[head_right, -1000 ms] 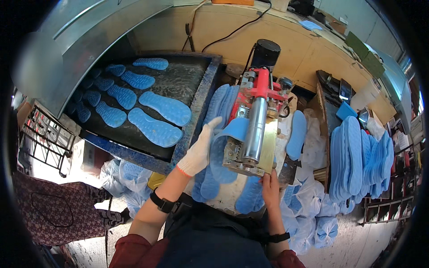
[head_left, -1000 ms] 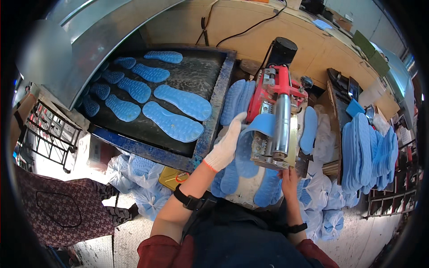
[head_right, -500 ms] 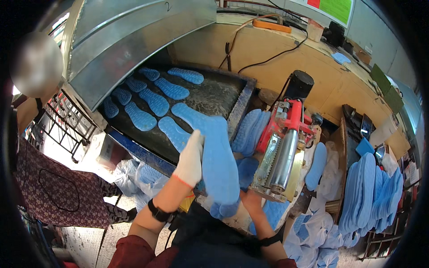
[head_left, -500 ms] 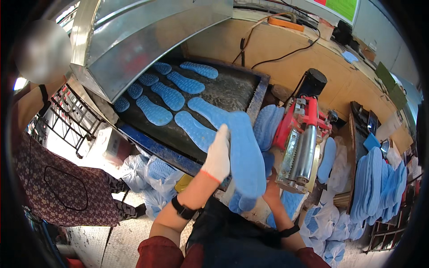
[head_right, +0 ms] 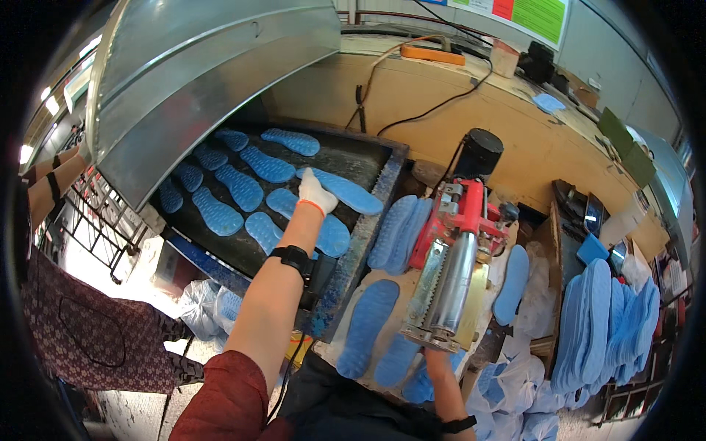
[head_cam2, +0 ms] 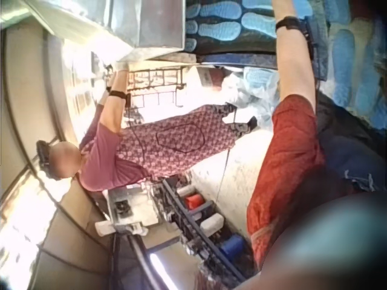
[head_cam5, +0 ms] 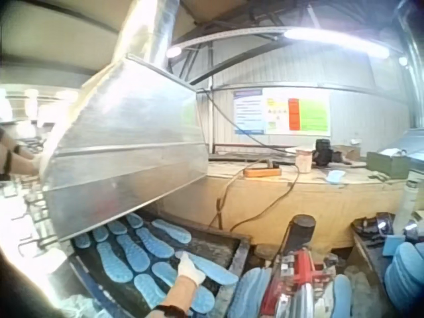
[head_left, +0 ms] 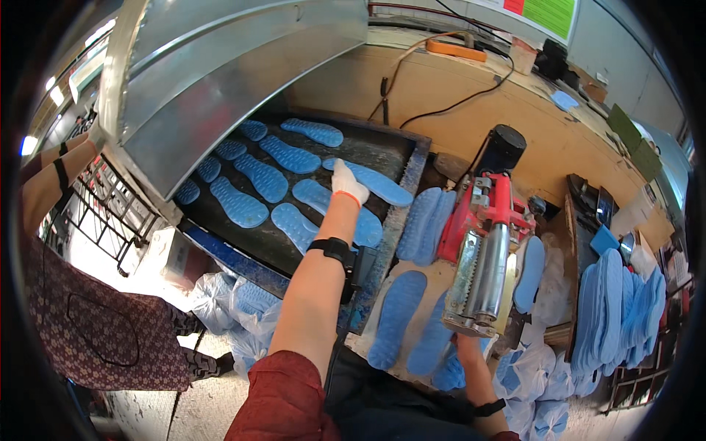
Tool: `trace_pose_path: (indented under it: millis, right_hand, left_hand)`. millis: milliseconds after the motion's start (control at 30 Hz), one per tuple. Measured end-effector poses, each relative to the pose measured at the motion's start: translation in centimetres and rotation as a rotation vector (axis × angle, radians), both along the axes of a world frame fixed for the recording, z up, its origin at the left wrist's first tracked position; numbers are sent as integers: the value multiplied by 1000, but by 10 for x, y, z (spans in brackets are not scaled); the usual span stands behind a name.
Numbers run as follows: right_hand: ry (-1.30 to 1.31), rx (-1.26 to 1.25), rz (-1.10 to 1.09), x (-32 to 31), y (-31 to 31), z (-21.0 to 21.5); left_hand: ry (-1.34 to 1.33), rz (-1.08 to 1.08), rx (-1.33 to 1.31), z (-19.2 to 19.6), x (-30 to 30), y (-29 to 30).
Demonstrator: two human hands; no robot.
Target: Operating a roller machine to process or apply adhesive to shoe insoles on a factory floor.
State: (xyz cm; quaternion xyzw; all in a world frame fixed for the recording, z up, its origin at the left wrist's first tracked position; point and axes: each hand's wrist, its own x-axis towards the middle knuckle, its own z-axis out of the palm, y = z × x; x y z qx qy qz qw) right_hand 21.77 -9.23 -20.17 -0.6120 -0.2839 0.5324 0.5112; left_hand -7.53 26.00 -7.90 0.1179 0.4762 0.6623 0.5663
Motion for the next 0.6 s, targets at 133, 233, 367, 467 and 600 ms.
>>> trace_pose_path:
  millis: [133, 233, 367, 467, 600]
  right_hand:
    - [118, 140, -180, 34, -19, 29]
    - [123, 265, -268, 61, -29, 55]
    - [-409, 358, -336, 85, -24, 85]
    - [-945, 451, -384, 98, -10, 104]
    - [-1272, 664, -276, 101, 7, 133]
  left_hand:
    - [782, -130, -214, 21, -5, -14]
    - [785, -48, 6, 54, 5, -61]
    - [396, -136, 400, 83, 18, -138]
    - [239, -270, 511, 83, 32, -188]
    - [137, -374, 487, 79, 52, -228]
